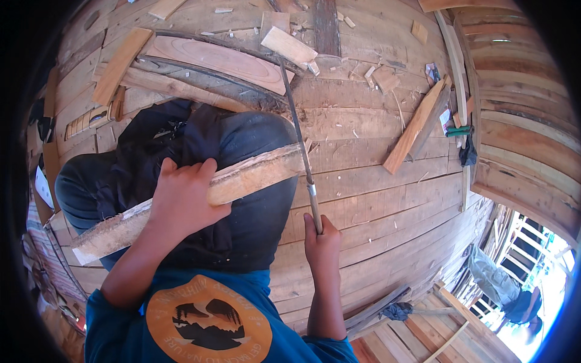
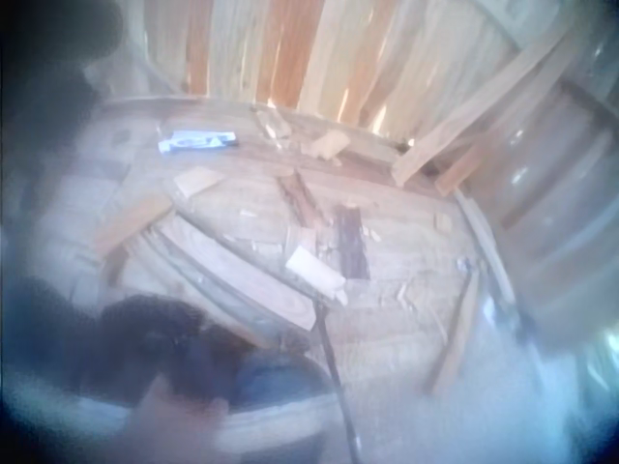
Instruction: The person saws a wooden board and a wooden stick by hand while sitting on the floor, using a saw to cut through the wood.
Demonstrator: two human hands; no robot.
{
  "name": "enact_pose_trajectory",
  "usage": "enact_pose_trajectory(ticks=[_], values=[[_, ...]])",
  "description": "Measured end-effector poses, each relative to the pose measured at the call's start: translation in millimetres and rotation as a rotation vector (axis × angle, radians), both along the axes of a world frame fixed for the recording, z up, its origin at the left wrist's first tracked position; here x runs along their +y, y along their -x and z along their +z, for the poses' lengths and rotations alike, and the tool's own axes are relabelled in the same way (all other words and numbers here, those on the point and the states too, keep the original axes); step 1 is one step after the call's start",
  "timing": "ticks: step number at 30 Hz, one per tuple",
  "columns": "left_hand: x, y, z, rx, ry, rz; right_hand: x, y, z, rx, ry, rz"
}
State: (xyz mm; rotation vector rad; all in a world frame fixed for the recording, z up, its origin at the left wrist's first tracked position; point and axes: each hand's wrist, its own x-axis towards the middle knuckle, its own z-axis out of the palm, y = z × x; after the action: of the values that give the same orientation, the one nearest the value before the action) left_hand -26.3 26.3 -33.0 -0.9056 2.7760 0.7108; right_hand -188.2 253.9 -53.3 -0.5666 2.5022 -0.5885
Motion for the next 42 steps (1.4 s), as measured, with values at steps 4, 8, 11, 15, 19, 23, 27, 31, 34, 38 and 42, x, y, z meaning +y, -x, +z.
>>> enact_pose_trajectory(ticks=[4,8,11,15,19,23,27,31,34,38,42], values=[[-0.9,-0.4,0.2,0.018,-0.02,0.007,1.9,-1.8,-4.4,-0.008,0.021,-0.03],[1.4,-1.1,-1.6,0.028,-0.024,0.008,8.7,-3.2,-7.5,0.007,-0.007,-0.035],[2.9,-3.6,-2.4,0.031,-0.002,0.005,11.1,-6.1,-14.9,0.082,0.039,-0.002],[-3.4,0.0,0.1,-0.022,-0.025,0.004,32.0,-11.3,-32.9,0.062,0.034,-0.033],[-1.7,1.6,-3.0,-0.013,0.0,-0.008,32.8,-13.6,-27.0,0.013,0.0,-0.058],[0.6,1.3,-2.8,-0.002,0.026,-0.008,4.9,1.5,-21.7,0.016,0.052,0.004],[-1.7,-0.3,-3.1,0.031,0.015,0.0,-22.3,15.2,-22.5,0.028,0.091,0.043],[3.3,-0.5,-4.1,0.037,0.027,-0.007,0.5,7.4,-21.0,0.009,0.045,0.002],[2.7,-0.7,-2.1,0.012,0.005,-0.004,0.6,-1.8,-6.7,0.013,0.03,-0.014],[1.9,-3.7,-2.8,0.024,-0.029,0.001,-0.2,-4.8,-14.5,0.038,0.033,-0.008],[-9.2,-6.9,5.2,0.067,-0.055,0.008,-6.6,-3.8,-17.0,-0.045,0.09,-0.039]])
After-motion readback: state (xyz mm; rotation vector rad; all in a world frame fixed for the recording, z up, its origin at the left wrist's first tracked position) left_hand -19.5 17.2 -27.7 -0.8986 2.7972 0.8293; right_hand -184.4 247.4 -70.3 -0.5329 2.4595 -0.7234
